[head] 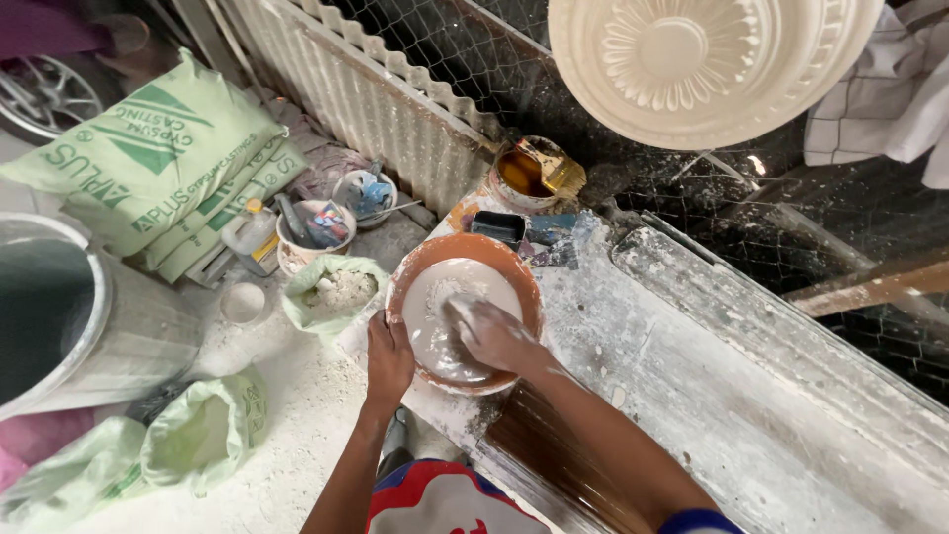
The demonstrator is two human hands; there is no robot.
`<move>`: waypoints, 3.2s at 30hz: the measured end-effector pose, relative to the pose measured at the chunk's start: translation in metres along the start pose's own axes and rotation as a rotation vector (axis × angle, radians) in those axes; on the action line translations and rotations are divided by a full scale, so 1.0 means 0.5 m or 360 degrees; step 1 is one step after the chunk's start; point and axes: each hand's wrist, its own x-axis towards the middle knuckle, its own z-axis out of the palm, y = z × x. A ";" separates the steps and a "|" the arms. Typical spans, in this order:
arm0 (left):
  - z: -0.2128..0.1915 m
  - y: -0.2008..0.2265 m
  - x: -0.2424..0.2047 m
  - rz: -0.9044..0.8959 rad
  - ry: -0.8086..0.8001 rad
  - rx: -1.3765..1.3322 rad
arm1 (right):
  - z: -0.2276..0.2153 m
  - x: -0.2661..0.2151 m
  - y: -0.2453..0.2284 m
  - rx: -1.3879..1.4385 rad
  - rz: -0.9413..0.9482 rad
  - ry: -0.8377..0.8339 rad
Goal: The person mixes a white plaster-like substance in a bowl by hand, then uses a trowel to scoop and spread the mixture onto a long wooden mold. The person smooths the plaster along the mold's grooves and edges, repeatedly applying and leveling the material.
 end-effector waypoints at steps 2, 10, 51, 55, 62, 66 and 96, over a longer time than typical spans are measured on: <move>0.005 0.007 -0.001 0.0045 0.0047 0.0000 | -0.008 0.038 -0.040 -0.0066 -0.0064 -0.0033; -0.002 0.031 -0.008 0.0103 0.0066 -0.0037 | -0.080 0.063 -0.082 -0.0273 0.0398 -0.0662; -0.003 0.049 0.239 0.0286 -0.0577 0.0098 | -0.022 -0.052 -0.064 0.0263 0.0496 0.1437; -0.016 0.058 0.236 0.0286 -0.0617 0.0091 | -0.022 -0.054 -0.066 0.0169 0.0466 0.1414; -0.019 0.047 0.237 0.0261 -0.0584 0.0046 | -0.009 -0.053 -0.069 -0.0022 0.0500 0.1306; -0.007 0.038 0.232 0.0287 -0.0560 0.0041 | -0.007 -0.055 -0.056 -0.0259 0.0504 0.1341; 0.020 0.000 0.125 0.0162 0.0032 0.0185 | 0.025 -0.057 0.016 -0.0334 0.0364 0.0580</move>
